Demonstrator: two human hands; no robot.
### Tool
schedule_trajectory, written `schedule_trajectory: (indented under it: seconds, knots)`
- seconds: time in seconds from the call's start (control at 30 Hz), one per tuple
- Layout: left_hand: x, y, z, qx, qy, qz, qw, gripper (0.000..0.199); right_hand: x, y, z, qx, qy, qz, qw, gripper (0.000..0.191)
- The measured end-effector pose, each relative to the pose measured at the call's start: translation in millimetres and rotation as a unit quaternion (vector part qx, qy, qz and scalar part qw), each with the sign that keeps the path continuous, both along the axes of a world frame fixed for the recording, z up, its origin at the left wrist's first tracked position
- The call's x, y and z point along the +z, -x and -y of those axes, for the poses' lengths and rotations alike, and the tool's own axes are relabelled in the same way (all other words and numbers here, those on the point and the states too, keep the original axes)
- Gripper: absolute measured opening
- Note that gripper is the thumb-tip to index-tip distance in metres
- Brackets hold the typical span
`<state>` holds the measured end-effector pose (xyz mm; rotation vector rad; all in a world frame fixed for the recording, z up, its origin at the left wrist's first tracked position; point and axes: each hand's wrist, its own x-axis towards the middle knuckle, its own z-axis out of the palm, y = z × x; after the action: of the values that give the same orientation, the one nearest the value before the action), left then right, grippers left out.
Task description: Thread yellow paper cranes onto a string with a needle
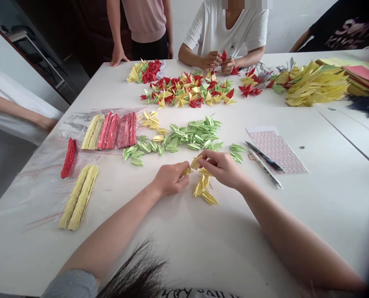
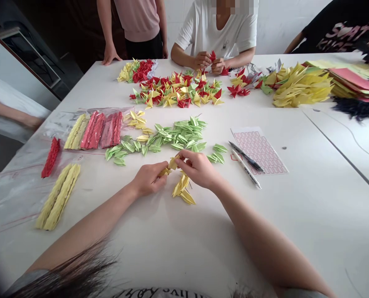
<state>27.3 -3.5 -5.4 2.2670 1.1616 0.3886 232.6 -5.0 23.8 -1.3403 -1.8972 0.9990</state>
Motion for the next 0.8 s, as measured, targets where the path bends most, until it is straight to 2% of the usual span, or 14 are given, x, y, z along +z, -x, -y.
schedule_trajectory:
  seconds: [0.13, 0.33, 0.5, 0.7, 0.8]
  knots:
    - [1.7, 0.5, -0.8, 0.020, 0.022, 0.032, 0.999, 0.009, -3.1, 0.0, -1.0, 0.006, 0.063, -0.092, 0.994, 0.036]
    - [2.7, 4.5, -3.7, 0.031, 0.076, 0.116, 0.990, 0.010, -8.3, 4.1, -3.2, -0.003, 0.111, -0.147, 0.983, 0.037]
    - [0.6, 5.9, -4.5, 0.027, 0.080, 0.138, 0.987, 0.011, -11.2, 6.7, -5.2, -0.021, 0.172, -0.211, 0.962, 0.040]
    - [3.6, 3.9, -1.6, 0.043, 0.087, 0.157, 0.983, 0.035, -10.5, 8.1, -4.1, -0.033, 0.150, -0.162, 0.975, 0.042]
    - [3.8, 4.4, -2.1, 0.050, 0.094, 0.165, 0.981, 0.032, -10.4, 7.3, -4.0, -0.023, 0.119, -0.140, 0.983, 0.041]
